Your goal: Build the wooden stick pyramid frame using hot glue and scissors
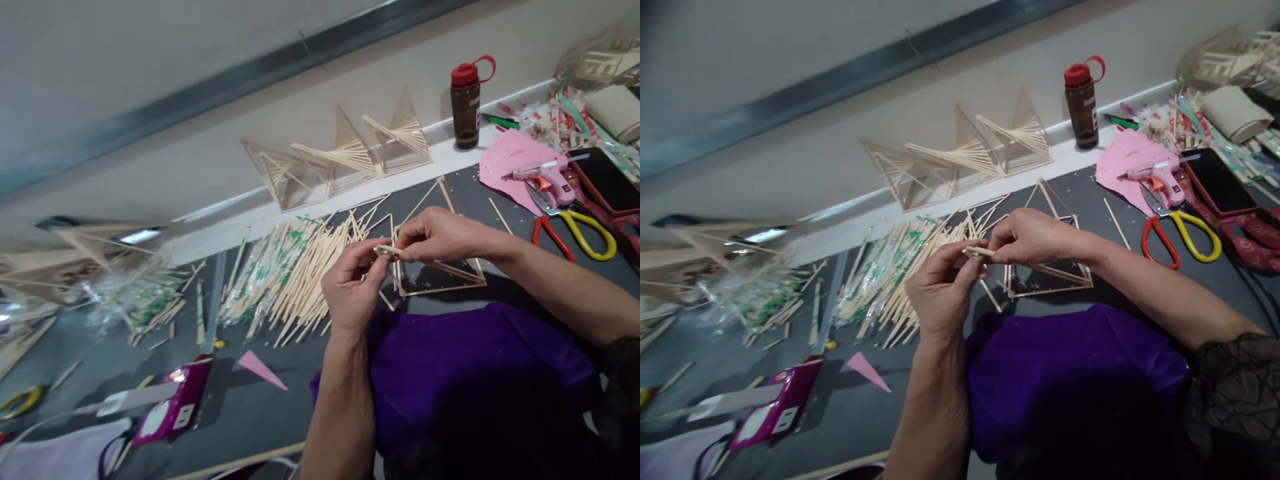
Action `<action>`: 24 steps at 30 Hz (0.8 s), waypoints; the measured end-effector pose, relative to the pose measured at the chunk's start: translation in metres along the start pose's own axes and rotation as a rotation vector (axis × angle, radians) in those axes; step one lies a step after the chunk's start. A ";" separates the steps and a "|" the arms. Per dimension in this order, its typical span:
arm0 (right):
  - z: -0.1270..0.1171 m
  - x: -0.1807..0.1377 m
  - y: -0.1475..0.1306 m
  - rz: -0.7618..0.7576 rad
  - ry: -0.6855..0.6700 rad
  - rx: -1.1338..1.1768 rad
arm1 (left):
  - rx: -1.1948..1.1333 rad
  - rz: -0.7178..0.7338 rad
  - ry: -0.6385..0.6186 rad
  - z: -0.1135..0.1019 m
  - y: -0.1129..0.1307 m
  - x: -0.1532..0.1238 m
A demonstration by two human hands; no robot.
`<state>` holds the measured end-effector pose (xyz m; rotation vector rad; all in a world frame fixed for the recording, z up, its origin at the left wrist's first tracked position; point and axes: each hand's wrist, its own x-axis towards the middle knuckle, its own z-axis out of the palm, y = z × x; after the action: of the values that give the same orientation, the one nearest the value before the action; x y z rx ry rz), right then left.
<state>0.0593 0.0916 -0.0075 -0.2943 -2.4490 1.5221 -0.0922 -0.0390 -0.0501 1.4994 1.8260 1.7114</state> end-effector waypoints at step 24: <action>0.002 -0.003 0.000 0.021 0.030 0.034 | -0.130 -0.089 -0.059 0.001 0.006 0.002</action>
<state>0.0621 0.0891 -0.0082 -0.3347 -2.4020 1.5555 -0.0888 -0.0382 -0.0446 1.3811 1.6918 1.6907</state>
